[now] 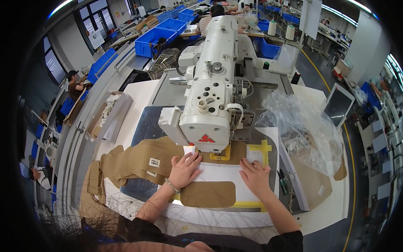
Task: Using an industrial programmable sewing machine to sew patterns onto leather components.
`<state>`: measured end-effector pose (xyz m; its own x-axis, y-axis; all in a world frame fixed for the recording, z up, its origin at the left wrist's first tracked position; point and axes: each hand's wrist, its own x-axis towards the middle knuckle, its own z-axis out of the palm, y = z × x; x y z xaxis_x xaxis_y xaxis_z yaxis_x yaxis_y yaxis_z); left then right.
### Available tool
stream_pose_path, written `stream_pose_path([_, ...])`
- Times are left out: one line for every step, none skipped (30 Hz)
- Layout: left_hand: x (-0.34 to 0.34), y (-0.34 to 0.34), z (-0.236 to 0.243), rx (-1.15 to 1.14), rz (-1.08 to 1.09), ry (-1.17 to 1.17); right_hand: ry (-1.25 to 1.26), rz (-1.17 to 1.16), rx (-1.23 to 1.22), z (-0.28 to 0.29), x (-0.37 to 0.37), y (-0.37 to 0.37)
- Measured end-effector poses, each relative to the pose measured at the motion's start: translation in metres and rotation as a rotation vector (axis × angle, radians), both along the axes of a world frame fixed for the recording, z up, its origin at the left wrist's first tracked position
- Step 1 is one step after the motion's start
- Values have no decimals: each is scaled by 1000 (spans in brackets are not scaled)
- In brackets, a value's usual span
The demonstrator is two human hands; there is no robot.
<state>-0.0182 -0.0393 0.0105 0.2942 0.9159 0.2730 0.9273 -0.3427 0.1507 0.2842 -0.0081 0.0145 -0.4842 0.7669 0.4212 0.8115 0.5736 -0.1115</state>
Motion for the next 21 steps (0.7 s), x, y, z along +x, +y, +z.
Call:
stream_pose_path([0,0,0,0,1,0,4,7,1,0,0,0])
stream_pose_path([0,0,-1,4,5,0,3,8,0,0,1,0])
stream_pose_path([1,0,-2,8,8,0,12,12,-3,1,1,0])
stream_pose_path([1,0,-1,7,9,1,23,16,-6,1,1,0])
stream_pose_path([1,-1,-1,14,13,13,24,16,-7,1,1,0])
stream_pose_path([1,-1,0,21,17,26,22,15,-12,2,1,0])
stream_pose_path([1,-2,0,20,15,26,19,13,-18,2,1,-1])
stream_pose_path([1,-2,0,30,13,28,19,10,-19,3,1,-1])
stream_pose_path([1,-3,0,40,10,29,24,17,-17,3,0,-1])
stream_pose_path([1,-3,-1,39,8,29,28,24,-15,3,1,-1])
stream_pose_path([1,-3,-1,36,7,31,28,22,-16,3,1,-1])
stream_pose_path([1,-3,-2,33,5,33,27,21,-18,4,1,-1])
stream_pose_path([0,-3,-1,31,3,34,27,21,-22,3,0,-1])
stream_pose_path([0,-3,0,32,7,31,27,19,-24,3,0,-1])
stream_pose_path([0,-4,0,32,10,28,30,23,-22,2,0,-1])
stream_pose_path([1,-3,0,32,7,27,31,26,-18,2,1,-1])
stream_pose_path([1,-3,0,32,9,31,30,23,-19,3,1,-1])
stream_pose_path([1,-3,0,33,12,35,32,23,-22,3,1,-1])
stream_pose_path([1,-3,0,32,10,35,34,22,-25,3,1,-1])
stream_pose_path([0,-3,-1,35,9,35,34,20,-26,3,1,-1])
stream_pose_path([0,-3,-2,38,9,34,32,19,-25,2,1,-2])
